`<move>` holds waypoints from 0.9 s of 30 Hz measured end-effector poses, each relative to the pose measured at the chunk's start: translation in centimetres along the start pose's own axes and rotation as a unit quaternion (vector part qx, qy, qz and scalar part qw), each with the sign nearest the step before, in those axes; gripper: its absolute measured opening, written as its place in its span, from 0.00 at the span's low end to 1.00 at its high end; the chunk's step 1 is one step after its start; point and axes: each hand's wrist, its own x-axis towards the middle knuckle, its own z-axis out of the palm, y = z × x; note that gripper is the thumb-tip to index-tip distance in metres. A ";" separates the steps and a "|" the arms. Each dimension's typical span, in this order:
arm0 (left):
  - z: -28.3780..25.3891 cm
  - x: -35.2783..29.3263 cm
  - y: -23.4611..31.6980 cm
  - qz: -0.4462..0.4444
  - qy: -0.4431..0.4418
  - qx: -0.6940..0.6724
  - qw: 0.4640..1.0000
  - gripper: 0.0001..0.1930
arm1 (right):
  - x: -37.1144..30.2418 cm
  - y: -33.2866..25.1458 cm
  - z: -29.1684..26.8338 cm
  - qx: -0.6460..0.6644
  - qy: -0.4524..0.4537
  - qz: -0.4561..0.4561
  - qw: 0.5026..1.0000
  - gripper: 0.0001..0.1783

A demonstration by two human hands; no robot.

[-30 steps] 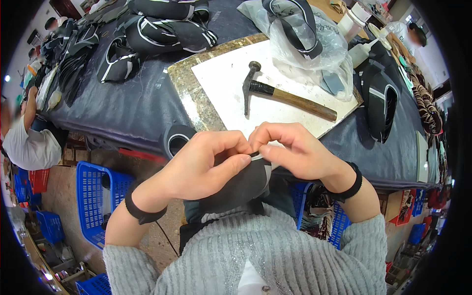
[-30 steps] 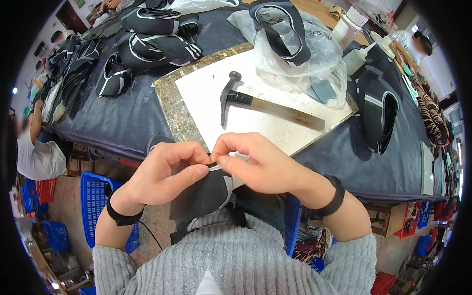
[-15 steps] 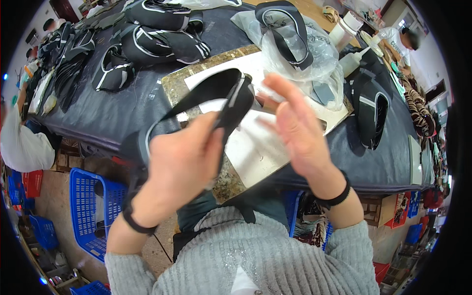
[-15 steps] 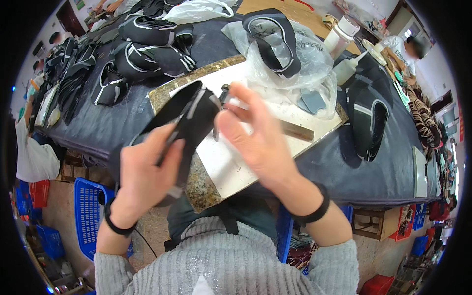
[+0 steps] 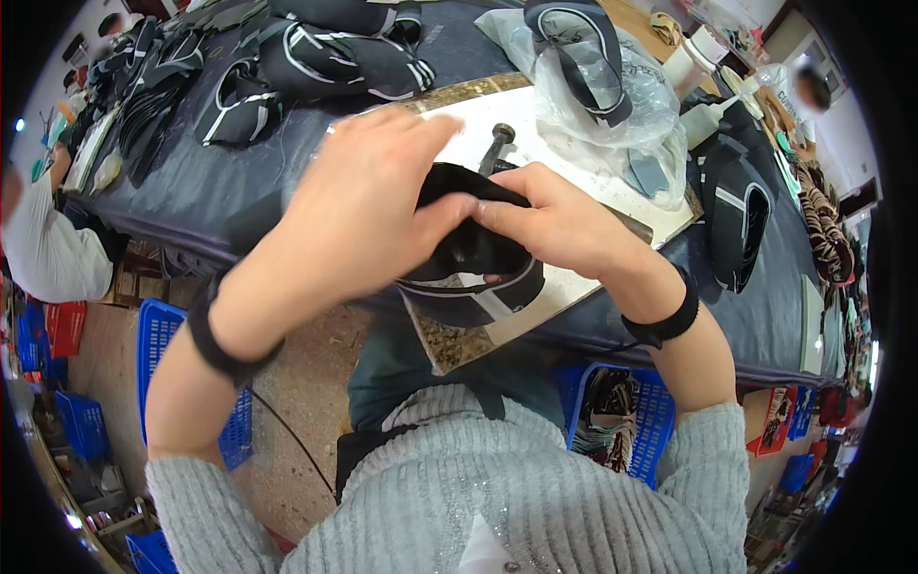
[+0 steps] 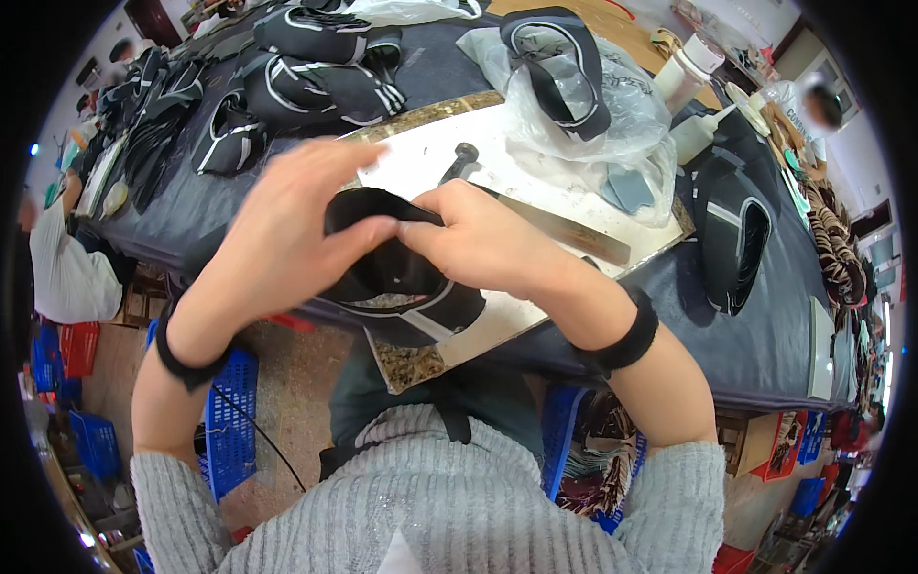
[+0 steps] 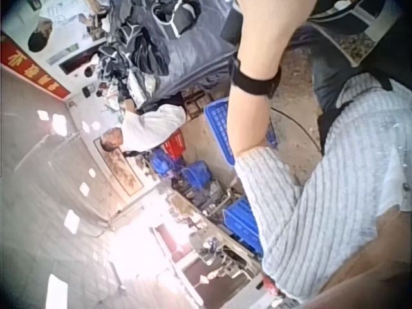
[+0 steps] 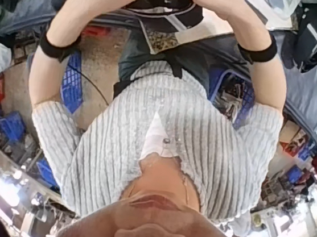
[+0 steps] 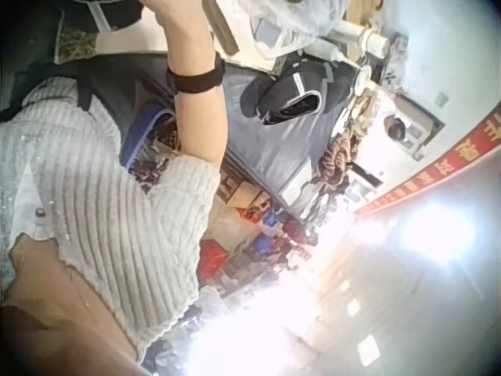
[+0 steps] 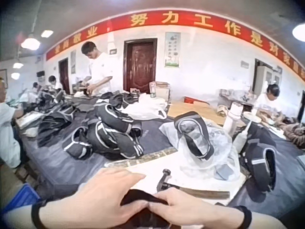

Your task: Assembling and hammering shoe upper components at a manufacturing workbench.

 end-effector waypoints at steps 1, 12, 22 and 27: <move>0.5 0.7 -1.2 -0.063 -0.086 -0.115 0.988 0.16 | 0.2 -0.3 0.1 0.012 -0.005 -0.012 1.000 0.14; 3.2 0.0 -2.7 -0.209 -0.225 -0.539 0.785 0.08 | -0.8 1.8 -0.7 0.149 0.052 -0.044 0.986 0.10; 2.5 0.5 -1.2 -0.133 -0.198 -0.544 0.804 0.07 | -1.0 1.6 -0.3 0.121 0.096 -0.146 0.977 0.06; 3.3 -0.3 -1.8 -0.131 -0.190 -0.561 0.795 0.07 | -1.3 2.4 -0.9 0.322 0.036 -0.056 0.945 0.09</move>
